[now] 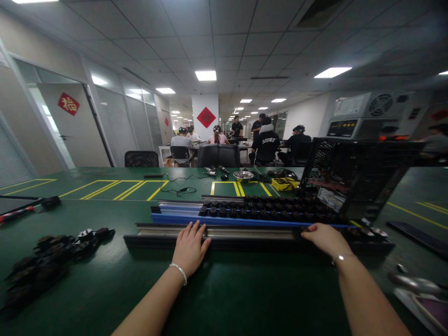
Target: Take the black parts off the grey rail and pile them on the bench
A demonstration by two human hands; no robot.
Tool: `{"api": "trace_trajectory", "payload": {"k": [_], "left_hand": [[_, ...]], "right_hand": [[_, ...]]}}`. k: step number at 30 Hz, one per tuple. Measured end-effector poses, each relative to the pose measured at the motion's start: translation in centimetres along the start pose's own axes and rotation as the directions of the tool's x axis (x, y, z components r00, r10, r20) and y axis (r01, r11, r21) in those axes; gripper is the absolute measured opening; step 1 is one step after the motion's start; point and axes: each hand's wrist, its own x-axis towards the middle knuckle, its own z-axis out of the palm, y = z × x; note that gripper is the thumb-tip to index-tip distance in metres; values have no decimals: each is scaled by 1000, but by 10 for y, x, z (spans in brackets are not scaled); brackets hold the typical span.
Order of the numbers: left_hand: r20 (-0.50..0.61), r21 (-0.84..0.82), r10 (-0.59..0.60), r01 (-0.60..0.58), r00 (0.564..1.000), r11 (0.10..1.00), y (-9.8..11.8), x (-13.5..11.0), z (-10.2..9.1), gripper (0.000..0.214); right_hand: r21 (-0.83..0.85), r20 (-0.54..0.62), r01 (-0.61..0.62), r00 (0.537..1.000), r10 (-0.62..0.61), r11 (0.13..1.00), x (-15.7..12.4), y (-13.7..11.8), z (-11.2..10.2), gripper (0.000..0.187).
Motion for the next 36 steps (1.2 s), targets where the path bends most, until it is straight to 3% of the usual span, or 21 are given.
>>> {"api": "trace_trajectory", "payload": {"k": [23, 36], "left_hand": [[-36, 26, 13, -13, 999, 1000, -1, -1, 2, 51], [-18, 19, 5, -5, 1000, 1000, 0, 0, -1, 52]], "right_hand": [[-4, 28, 56, 998, -56, 998, -4, -13, 6, 23], [-72, 51, 151, 988, -148, 986, -11, -30, 10, 24]]}}
